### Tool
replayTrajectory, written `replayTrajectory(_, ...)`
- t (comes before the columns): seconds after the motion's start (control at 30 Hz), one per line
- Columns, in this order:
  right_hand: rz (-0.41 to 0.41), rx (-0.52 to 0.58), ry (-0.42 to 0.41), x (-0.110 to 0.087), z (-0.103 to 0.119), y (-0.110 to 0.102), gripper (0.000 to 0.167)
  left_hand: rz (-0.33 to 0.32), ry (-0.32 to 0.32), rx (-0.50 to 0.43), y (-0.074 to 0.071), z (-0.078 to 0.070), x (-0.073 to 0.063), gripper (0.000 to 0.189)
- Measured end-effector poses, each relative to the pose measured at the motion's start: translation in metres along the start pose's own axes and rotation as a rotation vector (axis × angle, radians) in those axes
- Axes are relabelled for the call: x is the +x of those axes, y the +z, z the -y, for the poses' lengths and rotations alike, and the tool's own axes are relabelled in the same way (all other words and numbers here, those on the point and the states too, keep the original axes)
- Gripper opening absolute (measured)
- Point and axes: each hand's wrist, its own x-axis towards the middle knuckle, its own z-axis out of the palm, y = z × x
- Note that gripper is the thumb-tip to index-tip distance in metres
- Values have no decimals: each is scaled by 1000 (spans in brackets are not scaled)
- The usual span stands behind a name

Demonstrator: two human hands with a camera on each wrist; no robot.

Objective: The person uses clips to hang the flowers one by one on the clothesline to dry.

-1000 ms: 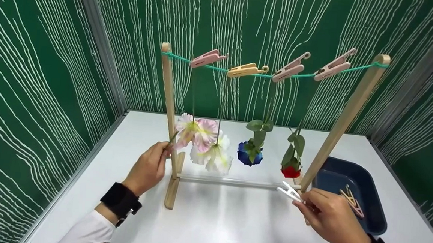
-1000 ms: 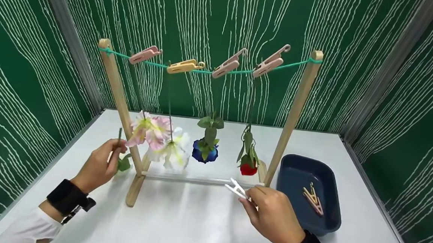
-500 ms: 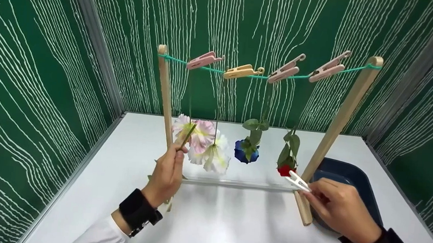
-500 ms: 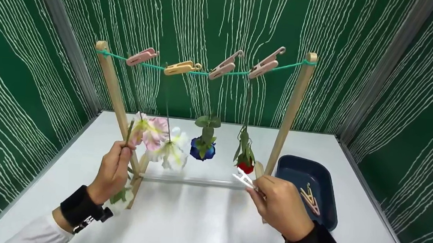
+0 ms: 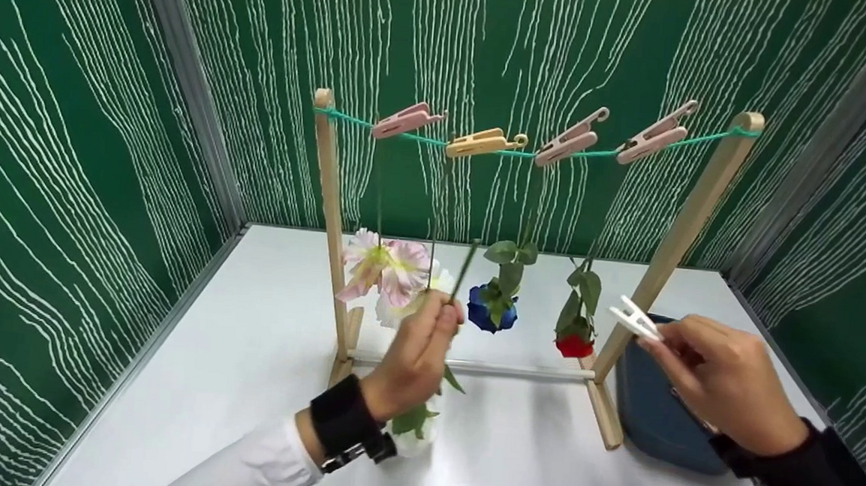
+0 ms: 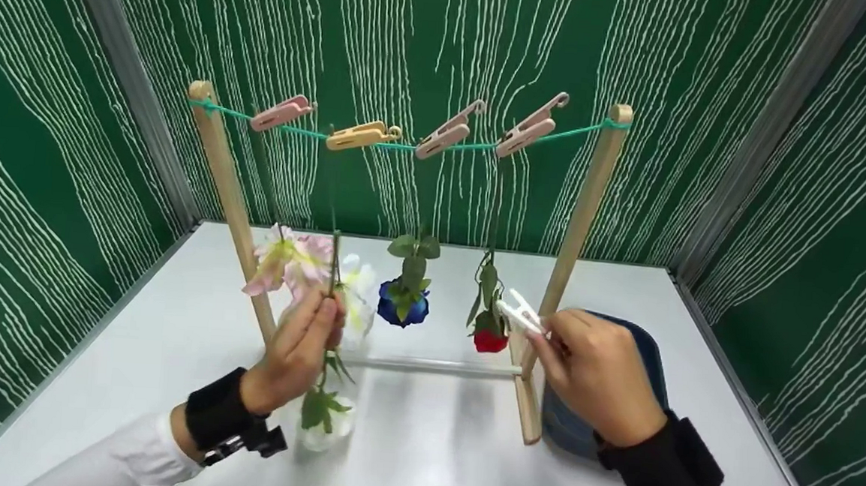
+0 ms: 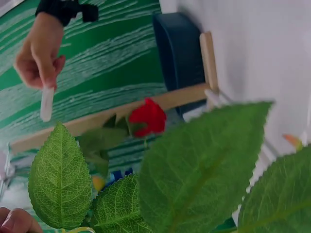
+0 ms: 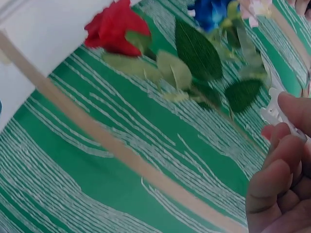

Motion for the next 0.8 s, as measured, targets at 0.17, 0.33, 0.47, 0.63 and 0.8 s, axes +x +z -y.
replayTrajectory(0.17, -10, -46, 20, 11, -11, -15, 65, 75, -7, -65, 27, 1, 19, 23)
replayTrajectory(0.33, -10, -90, 43, 22, -15, -25, 53, 105, -74, -145, 49, 4, 33, 28)
replayTrajectory(0.47, -11, -141, 34, 31, -18, -30, 67, 139, -125, -184, 66, 7, 43, 33)
replayTrajectory(0.63, -6, -191, 51, 48, -19, -38, 19, 184, -135, -257, 87, 6, 58, 33)
replayTrajectory(0.8, -28, -197, 90, 64, -20, -46, 15, 193, -146, -376, 108, -3, 75, 31)
